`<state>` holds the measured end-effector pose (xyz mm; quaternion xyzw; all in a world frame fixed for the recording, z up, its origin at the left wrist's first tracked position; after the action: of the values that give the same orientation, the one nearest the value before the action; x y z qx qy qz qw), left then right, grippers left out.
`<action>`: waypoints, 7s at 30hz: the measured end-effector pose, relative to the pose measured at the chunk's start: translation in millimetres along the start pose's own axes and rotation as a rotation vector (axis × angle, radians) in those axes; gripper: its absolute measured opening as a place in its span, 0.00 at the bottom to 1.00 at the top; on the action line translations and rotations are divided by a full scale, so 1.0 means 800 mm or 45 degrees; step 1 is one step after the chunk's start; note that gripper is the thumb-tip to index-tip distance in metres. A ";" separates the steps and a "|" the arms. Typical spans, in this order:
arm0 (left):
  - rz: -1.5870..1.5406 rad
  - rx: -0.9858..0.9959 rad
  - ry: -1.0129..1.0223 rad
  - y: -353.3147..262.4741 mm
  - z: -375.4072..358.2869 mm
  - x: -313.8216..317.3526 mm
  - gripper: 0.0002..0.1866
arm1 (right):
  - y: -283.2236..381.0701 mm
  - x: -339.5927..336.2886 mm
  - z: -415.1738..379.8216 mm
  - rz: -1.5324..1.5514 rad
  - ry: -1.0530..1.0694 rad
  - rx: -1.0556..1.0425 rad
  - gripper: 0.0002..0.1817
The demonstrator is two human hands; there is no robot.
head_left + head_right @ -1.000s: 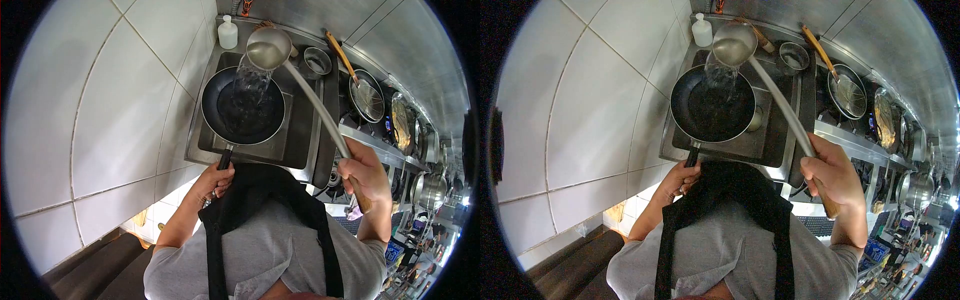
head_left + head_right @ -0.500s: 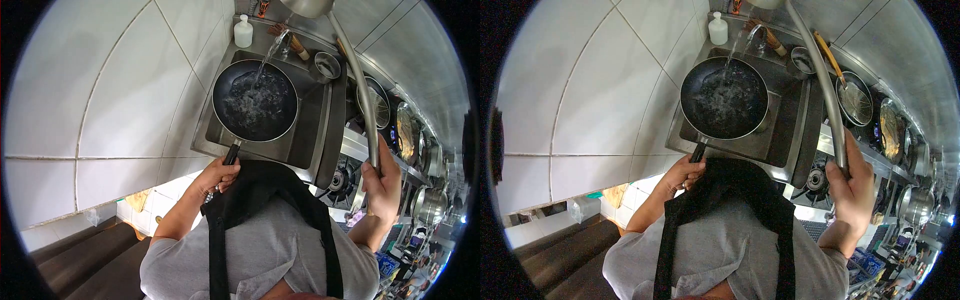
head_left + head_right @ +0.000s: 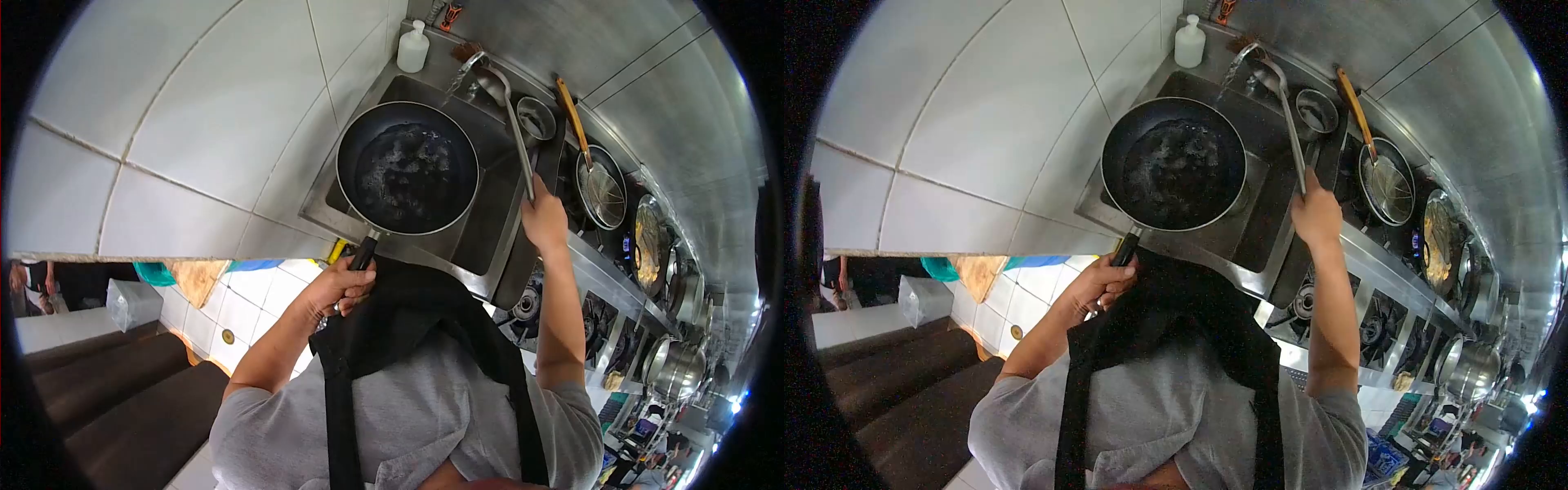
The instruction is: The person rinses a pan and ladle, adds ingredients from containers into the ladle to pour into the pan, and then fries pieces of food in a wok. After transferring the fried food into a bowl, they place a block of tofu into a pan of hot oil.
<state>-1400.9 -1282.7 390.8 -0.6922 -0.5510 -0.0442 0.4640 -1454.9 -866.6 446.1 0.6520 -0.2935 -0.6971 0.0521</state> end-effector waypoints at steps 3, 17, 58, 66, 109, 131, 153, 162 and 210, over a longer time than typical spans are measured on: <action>0.002 0.049 -0.026 0.017 -0.011 0.002 0.12 | -0.006 0.031 0.024 -0.236 0.037 0.010 0.37; 0.017 0.151 -0.177 0.052 -0.015 0.033 0.14 | -0.155 -0.022 -0.039 -0.506 -0.122 0.045 0.41; 0.360 -0.440 0.872 0.462 0.022 0.450 0.13 | -0.416 -0.082 -1.061 2.492 -1.293 0.580 0.38; 0.342 -0.571 1.036 0.639 0.102 0.689 0.12 | -0.581 -0.065 -1.240 2.455 -1.640 1.107 0.30; 0.391 -0.575 0.955 1.254 0.602 1.393 0.04 | -1.433 -0.550 -1.249 1.578 -0.618 1.071 0.09; 0.854 0.000 -0.084 1.383 0.472 1.277 0.38 | -1.644 -0.548 -1.234 0.008 -0.083 0.522 0.32; 1.133 -0.382 0.399 1.638 0.202 1.291 0.06 | -1.748 -0.490 -1.260 0.220 0.079 0.469 0.28; 1.060 -0.238 0.433 1.631 0.217 1.279 0.23 | -1.722 -0.498 -1.263 0.276 -0.002 0.508 0.23; 1.008 -0.251 0.002 1.362 0.629 1.474 0.24 | -1.650 -0.573 -1.173 0.446 -0.084 1.086 0.15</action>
<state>-293.2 -42.4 135.1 -0.8920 -0.2347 0.0847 0.3770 -97.8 107.2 240.1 0.5333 -0.6614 -0.5151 -0.1131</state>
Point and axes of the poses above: each hand's wrist, its own z-axis towards the middle knuckle, its own x-axis out of the palm, y = z × x, the point moved 7 cm from there along z, towards the middle knuckle, and after that the axes turned 9 degrees about z, right-handed, at the moved point
